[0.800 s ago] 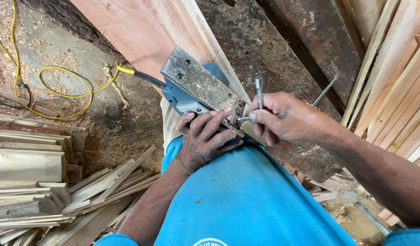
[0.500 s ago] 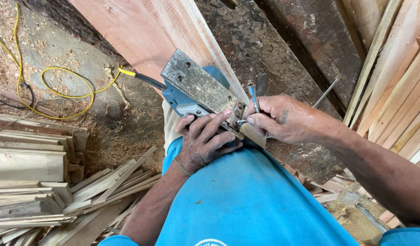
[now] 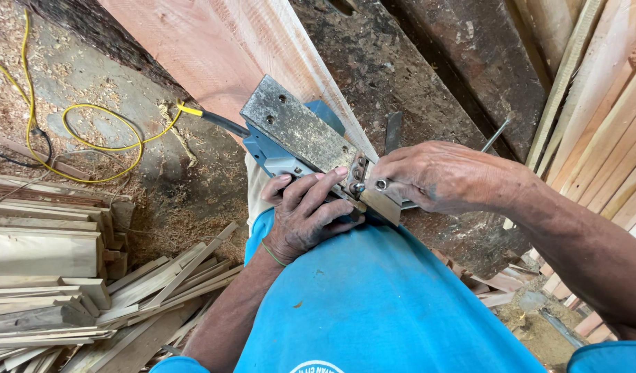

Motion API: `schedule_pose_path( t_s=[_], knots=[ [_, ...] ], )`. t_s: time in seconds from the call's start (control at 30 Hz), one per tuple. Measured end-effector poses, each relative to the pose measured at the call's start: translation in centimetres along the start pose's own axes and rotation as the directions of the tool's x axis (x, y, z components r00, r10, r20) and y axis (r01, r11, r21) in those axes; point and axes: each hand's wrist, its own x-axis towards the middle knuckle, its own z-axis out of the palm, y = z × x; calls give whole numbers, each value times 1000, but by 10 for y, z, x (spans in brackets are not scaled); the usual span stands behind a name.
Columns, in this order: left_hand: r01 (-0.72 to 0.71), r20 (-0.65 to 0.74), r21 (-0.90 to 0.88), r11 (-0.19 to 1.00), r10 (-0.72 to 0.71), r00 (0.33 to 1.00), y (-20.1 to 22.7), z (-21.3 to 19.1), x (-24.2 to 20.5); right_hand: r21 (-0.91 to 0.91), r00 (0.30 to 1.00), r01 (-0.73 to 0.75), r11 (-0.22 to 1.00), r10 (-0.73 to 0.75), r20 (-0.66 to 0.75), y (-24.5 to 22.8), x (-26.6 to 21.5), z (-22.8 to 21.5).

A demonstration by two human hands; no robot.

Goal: The person uses a hand planer to smooth the surface of a wooden plank. They repeatedly adjust the planer's settings with a wrench and make multiple passes along the wood, removing shavings.

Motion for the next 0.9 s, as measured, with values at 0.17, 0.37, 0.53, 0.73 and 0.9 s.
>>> schedule_pose_path(
  t_s=[0.17,0.37,0.53,0.73,0.9],
  knots=[
    [19,-23,-43,999,-20,1000,-3,1,-2,254,986,-89,963,121,-113,-2,-22,-18],
    [-6,-94,14,1000,7,996,-7,4,6,474,753,-236,848,468,-462,65,-50,8],
    [6,-99,46,999,-1,995,-7,5,-4,442,400,-694,569,814,-420,113,-50,130],
    [1,-89,88,996,7,996,-6,2,2,312,343,-574,757,568,-748,135,-38,219],
    [-43,-120,123,991,58,991,-7,9,-2,374,271,-360,855,479,-835,93,-34,188]
  ],
)
